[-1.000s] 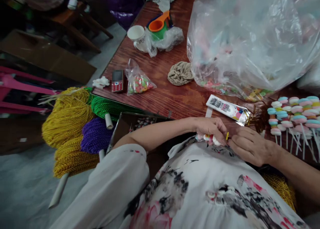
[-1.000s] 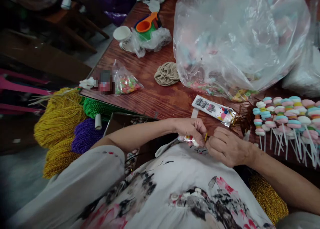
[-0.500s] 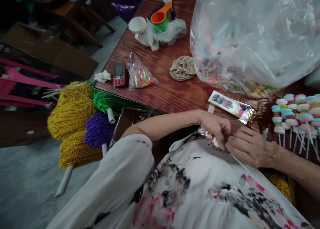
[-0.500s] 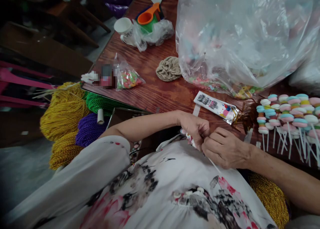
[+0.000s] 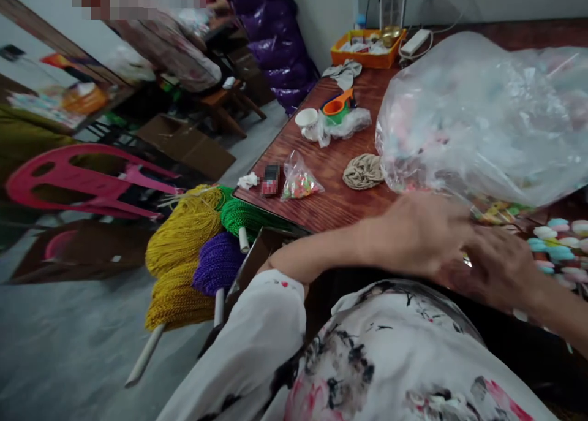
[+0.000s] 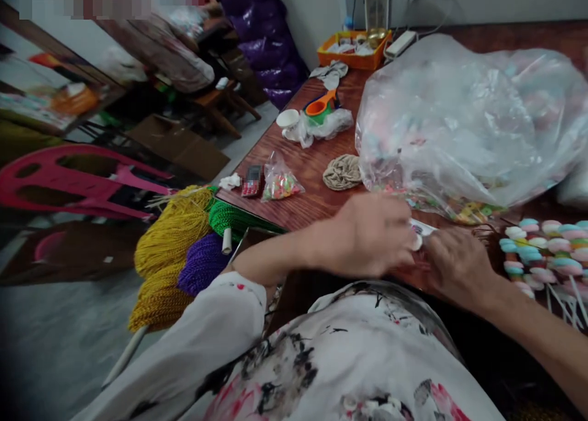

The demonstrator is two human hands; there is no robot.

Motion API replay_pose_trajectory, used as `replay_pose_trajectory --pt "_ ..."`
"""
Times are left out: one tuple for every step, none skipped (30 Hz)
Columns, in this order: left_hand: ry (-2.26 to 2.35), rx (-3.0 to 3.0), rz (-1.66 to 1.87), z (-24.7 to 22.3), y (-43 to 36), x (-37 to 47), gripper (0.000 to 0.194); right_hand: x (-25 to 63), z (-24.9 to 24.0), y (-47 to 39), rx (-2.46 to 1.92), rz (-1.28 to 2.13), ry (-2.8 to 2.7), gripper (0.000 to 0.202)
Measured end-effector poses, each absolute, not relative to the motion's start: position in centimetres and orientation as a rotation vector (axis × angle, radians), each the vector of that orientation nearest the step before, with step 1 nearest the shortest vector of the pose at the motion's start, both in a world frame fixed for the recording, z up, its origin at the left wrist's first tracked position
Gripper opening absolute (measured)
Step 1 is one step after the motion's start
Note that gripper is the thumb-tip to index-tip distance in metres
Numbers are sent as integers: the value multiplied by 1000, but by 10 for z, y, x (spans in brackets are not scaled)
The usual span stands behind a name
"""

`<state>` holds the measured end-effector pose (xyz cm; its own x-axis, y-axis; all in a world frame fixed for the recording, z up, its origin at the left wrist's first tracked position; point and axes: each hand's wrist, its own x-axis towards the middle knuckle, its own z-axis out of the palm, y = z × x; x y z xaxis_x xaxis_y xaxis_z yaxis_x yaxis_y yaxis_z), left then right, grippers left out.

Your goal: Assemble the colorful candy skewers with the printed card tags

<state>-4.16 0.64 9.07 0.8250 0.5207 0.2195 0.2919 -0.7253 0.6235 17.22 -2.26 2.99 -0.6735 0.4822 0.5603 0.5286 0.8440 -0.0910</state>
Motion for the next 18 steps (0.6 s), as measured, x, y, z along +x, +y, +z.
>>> replay_pose_trajectory --pt "480 2518 509 90 -6 -35 19 171 34 -16 -795 -56 -2363 13" --pt "398 2573 501 85 -15 -30 18 169 39 -13 -895 13 -2292 16" --pt "394 2596 494 78 -21 -27 20 166 44 -13 -973 81 -2221 17" --pt "446 2593 498 69 -23 -26 24 161 50 -17 -984 143 -2157 16" --pt "535 2577 510 60 -21 -27 29 155 53 -23 -963 263 -2135 17" --pt "643 2541 553 51 -16 -29 35 148 55 -29 -950 416 -2104 18" --pt "718 2489 620 44 -9 -31 40 140 54 -35 -932 566 -2089 16" --pt "748 2431 708 38 -1 -32 42 133 49 -38 -936 709 -2073 15" --pt "750 2372 811 33 5 -33 41 128 43 -38 -956 815 -2057 15" --pt "766 2304 920 28 10 -34 41 124 35 -37 -948 859 -2052 13" --pt "793 2232 1018 23 12 -34 50 122 26 -34 -955 847 -2055 7" --pt "815 2160 1093 19 12 -34 67 122 18 -31 -1008 821 -2034 3" --pt "831 2087 1141 16 10 -35 83 121 12 -28 -1013 714 -2036 3" --pt "850 1989 1169 13 6 -36 94 121 7 -25 -1000 555 -2045 5" --pt "853 1872 1170 12 3 -38 99 120 4 -23 -952 366 -2054 8" --pt "830 1755 1151 12 0 -42 101 118 3 -21 -871 170 -2055 10" --pt "791 1655 1089 14 -3 -46 101 115 2 -19 -780 2 -2045 12" --pt "740 1584 980 18 -6 -53 96 112 2 -18 -698 -110 -2032 14"
